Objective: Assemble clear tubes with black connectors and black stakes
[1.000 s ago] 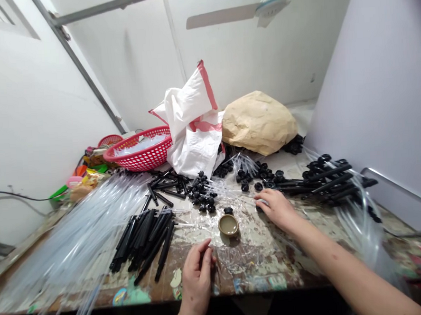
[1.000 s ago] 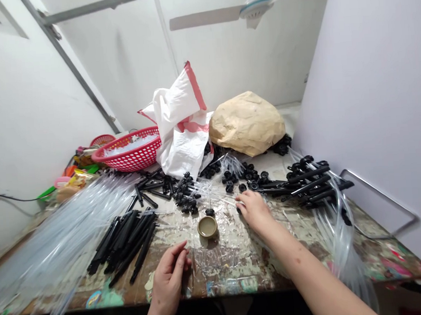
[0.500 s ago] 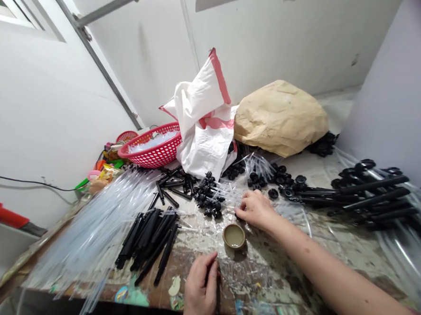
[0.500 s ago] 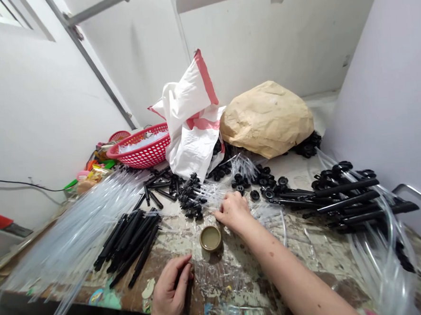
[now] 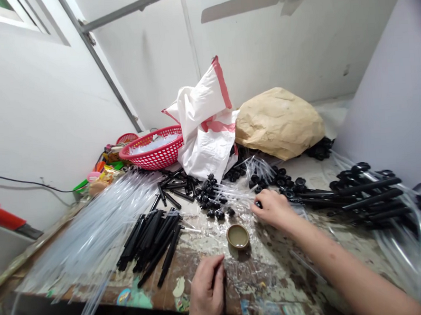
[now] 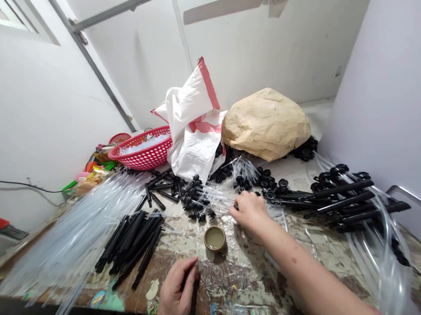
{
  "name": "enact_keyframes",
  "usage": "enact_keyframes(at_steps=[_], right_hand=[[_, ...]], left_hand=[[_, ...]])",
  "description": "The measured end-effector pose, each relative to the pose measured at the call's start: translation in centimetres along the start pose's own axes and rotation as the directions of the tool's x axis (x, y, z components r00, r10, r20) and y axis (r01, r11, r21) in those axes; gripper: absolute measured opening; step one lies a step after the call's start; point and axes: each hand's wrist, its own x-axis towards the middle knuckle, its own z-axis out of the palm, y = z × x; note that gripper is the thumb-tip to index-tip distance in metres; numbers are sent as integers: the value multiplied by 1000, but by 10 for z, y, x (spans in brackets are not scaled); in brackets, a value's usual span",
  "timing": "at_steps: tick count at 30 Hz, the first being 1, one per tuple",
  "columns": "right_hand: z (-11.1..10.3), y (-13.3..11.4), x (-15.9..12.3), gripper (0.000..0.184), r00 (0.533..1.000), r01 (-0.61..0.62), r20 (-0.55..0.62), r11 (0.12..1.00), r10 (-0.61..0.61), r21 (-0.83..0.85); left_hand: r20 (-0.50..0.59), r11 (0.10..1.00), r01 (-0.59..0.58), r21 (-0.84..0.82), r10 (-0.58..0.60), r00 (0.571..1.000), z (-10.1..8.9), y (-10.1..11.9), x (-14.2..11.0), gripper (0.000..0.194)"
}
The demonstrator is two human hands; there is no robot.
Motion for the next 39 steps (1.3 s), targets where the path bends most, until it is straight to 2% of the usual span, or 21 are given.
enact_keyframes(at_steps=[7, 10, 12, 14, 16, 18, 20, 23, 26, 28, 30, 32, 34, 37, 39], right_hand=[[-42, 23, 17, 33, 994, -107, -37, 994, 106, -26], [-51, 26, 26, 32, 972, -120, -208, 993, 113, -21], [-52, 21, 33, 28, 945, -55, -321, 998, 64, 38], [-48, 7, 41, 24, 948, 78, -315, 991, -40, 110], [-39, -10, 52, 21, 960, 194, -235, 968, -153, 161], [-26, -25, 61, 21, 963, 240, -168, 954, -211, 179], [-13, -30, 66, 26, 968, 234, -135, 957, -213, 171], [0, -22, 59, 26, 974, 221, -74, 966, -213, 132], [10, -8, 36, 21, 965, 261, 16, 961, -263, 88], [19, -2, 20, 28, 954, 293, 51, 954, -296, 63], [30, 1, 10, 34, 949, 312, 42, 950, -313, 25], [37, 3, 7, 31, 948, 318, 21, 948, -318, -13], [36, 5, 9, 28, 948, 319, -16, 948, -319, -12], [16, 2, 19, 21, 932, 358, -125, 920, -341, 158], [-4, -9, 31, 19, 926, 370, -194, 883, -324, 289]], left_hand=[[4, 999, -32, -29, 32, 999, -1, -5, -5, 27], [13, 999, -45, -19, 45, 999, -3, -8, -6, 28], [26, 999, -51, -13, 52, 998, -3, -9, -6, 30], [39, 998, -58, -14, 59, 998, -3, -10, -6, 30], [29, 997, -68, -25, 68, 997, -1, -10, -6, 29], [-21, 996, -71, -49, 70, 997, 1, -9, -6, 27], [-70, 996, -64, -69, 60, 996, 2, -8, -7, 26], [-22, 996, -50, -76, 49, 999, 0, -7, -6, 27], [46, 996, -52, -76, 55, 997, -3, -7, -5, 29], [35, 995, -68, -70, 71, 997, -3, -9, -5, 30], [25, 991, -125, -44, 126, 992, -2, -12, -5, 30], [31, 976, -217, 0, 217, 976, -2, -15, -5, 32], [48, 955, -292, 43, 290, 956, -2, -17, -6, 34], [48, 947, -315, 67, 312, 949, -3, -18, -7, 34], [52, 951, -301, 69, 298, 953, -3, -18, -8, 34]])
